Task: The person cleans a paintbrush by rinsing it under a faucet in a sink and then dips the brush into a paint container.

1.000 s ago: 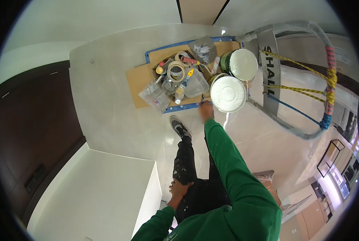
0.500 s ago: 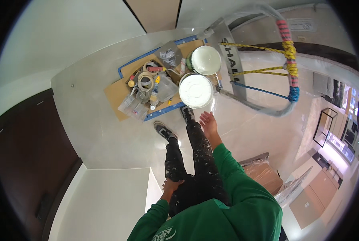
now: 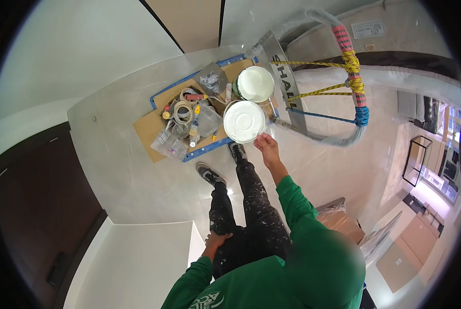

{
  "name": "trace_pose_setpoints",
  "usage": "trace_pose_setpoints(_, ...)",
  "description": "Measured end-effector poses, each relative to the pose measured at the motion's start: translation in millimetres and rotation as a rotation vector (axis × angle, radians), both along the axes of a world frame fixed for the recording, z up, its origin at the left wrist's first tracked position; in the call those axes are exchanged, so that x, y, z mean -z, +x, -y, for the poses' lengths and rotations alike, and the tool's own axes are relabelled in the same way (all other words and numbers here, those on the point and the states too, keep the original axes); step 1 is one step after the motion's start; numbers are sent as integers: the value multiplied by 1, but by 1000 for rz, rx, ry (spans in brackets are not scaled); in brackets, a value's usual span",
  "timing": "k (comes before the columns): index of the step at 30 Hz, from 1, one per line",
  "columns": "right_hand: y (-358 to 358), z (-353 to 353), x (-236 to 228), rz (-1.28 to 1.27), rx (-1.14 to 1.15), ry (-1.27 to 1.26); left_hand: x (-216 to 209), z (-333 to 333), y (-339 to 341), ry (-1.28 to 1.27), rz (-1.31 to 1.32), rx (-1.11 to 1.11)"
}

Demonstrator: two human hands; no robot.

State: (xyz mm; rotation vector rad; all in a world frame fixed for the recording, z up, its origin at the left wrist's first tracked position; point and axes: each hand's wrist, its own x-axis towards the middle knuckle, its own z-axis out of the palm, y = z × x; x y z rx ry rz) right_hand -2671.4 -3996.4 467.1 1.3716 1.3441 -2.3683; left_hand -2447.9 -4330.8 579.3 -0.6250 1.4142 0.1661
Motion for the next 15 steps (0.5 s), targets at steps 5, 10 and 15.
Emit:
trace_pose_setpoints(5, -44, -17, -60, -158, -225, 573, 1, -3, 2, -25, 23, -51)
trace_pose_setpoints(10, -109, -37, -90, -374, -601, 1234, -1, -7, -1, -43, 27, -60)
trace_pose_setpoints(15, -148, -51, -47, -445, -991, 1487, 0, -5, -5, -28, 27, -96)
